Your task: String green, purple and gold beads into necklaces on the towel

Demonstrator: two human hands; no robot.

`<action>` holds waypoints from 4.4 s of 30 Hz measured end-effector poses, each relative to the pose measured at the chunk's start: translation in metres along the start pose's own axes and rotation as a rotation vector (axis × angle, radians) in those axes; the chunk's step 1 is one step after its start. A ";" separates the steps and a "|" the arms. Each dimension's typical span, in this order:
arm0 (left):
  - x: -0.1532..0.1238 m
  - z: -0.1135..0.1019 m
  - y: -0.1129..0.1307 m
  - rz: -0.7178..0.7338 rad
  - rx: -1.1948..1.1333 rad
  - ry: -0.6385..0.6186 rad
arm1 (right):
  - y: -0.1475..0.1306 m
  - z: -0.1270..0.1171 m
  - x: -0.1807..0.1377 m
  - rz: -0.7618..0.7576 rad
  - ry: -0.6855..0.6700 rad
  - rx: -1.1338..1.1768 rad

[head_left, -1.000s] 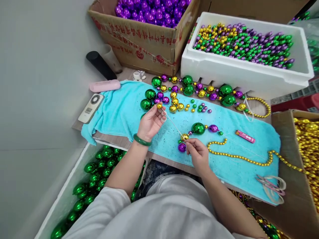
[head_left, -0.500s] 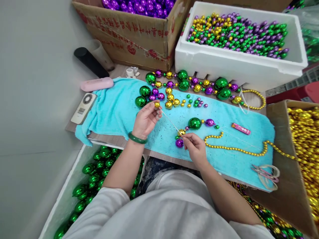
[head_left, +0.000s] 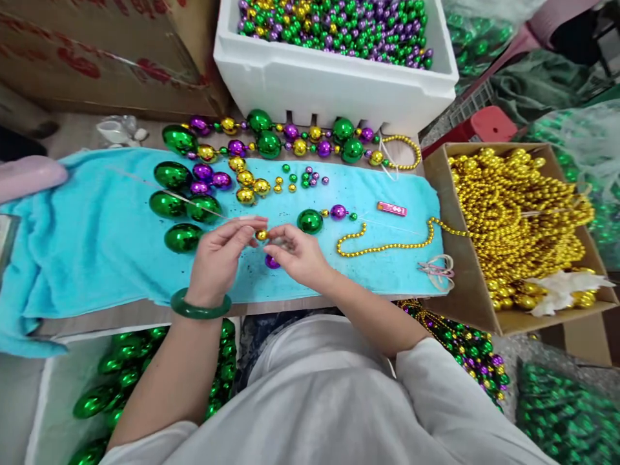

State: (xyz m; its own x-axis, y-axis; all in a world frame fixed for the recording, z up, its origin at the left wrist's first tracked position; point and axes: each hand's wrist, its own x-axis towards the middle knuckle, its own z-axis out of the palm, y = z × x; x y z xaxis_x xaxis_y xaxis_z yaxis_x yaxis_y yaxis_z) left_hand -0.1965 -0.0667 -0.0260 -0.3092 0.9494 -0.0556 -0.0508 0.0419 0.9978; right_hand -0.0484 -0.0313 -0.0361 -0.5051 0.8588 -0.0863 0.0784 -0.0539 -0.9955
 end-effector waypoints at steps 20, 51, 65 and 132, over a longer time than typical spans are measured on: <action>0.022 -0.020 0.026 0.173 -0.149 0.317 | 0.019 -0.168 0.010 0.162 0.124 -1.090; 0.058 0.001 -0.009 0.041 -0.121 0.369 | 0.015 -0.268 0.021 0.309 0.541 -0.704; 0.066 -0.002 -0.027 0.064 -0.045 0.500 | 0.023 -0.268 0.022 0.373 0.479 -0.909; 0.059 0.010 -0.020 0.048 -0.205 0.422 | -0.011 -0.117 0.054 -0.170 -0.178 -1.443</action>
State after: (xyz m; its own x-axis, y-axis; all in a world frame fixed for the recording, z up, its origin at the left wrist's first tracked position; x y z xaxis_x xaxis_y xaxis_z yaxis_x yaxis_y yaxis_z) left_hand -0.2039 -0.0085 -0.0493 -0.6729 0.7372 -0.0614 -0.2005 -0.1019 0.9744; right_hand 0.0236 0.0755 -0.0251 -0.6845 0.7241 -0.0845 0.7288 0.6773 -0.1002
